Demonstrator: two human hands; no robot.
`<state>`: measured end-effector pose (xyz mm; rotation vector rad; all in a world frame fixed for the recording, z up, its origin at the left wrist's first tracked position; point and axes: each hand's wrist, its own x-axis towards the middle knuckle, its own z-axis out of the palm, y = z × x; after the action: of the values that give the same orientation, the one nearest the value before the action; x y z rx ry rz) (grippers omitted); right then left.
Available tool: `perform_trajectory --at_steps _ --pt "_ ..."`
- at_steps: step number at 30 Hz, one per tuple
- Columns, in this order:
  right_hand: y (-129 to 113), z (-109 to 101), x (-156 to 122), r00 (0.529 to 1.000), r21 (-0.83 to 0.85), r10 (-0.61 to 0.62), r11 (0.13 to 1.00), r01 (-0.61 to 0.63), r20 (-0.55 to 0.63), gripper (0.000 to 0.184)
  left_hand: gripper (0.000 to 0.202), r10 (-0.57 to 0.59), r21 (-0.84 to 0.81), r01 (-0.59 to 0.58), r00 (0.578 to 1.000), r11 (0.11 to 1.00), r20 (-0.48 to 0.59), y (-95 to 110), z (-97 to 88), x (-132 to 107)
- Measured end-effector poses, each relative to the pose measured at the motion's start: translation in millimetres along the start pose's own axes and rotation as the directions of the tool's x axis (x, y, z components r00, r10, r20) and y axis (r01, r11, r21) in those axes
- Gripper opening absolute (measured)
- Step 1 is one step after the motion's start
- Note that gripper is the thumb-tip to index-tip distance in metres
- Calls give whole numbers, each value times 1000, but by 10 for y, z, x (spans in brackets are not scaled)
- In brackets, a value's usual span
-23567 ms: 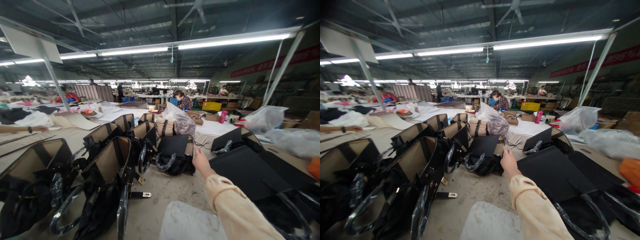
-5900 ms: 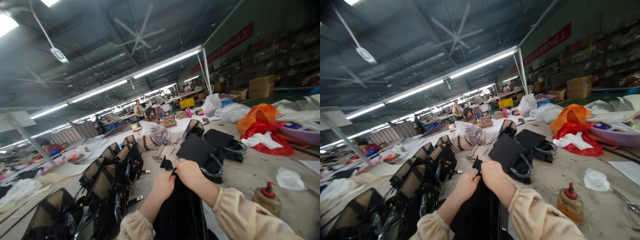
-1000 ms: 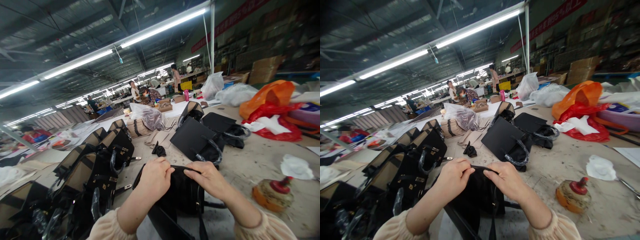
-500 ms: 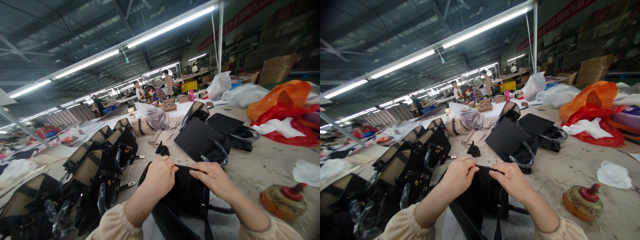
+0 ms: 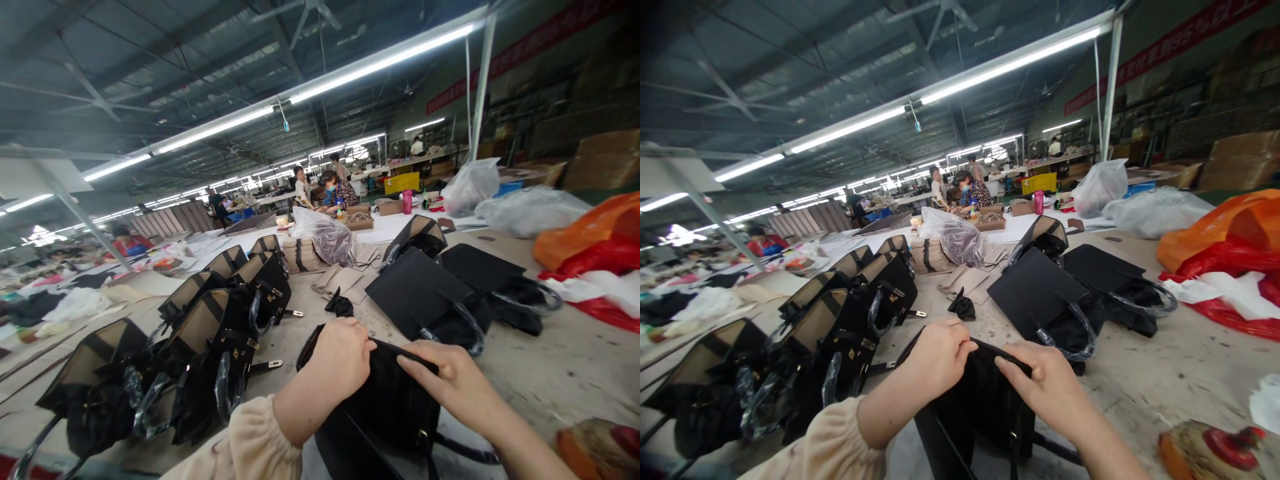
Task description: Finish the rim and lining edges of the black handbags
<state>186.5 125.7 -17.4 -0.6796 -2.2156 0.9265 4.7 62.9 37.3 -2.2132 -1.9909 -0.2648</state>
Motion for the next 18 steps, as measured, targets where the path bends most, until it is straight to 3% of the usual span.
perform_trajectory --at_steps 6,14,18 --pt "14 37 23 1000 -36 -7 999 6 -19 29 21 -7 -8 7 999 1000 44 11 -26 1" --pt "-27 23 10 989 -207 -116 974 95 -90 30 20 40 -83 -32 995 996 96 -27 -76 42" --pt "-63 12 14 996 -298 -71 953 54 -49 30 20 74 -83 -66 992 994 101 -66 -110 42"
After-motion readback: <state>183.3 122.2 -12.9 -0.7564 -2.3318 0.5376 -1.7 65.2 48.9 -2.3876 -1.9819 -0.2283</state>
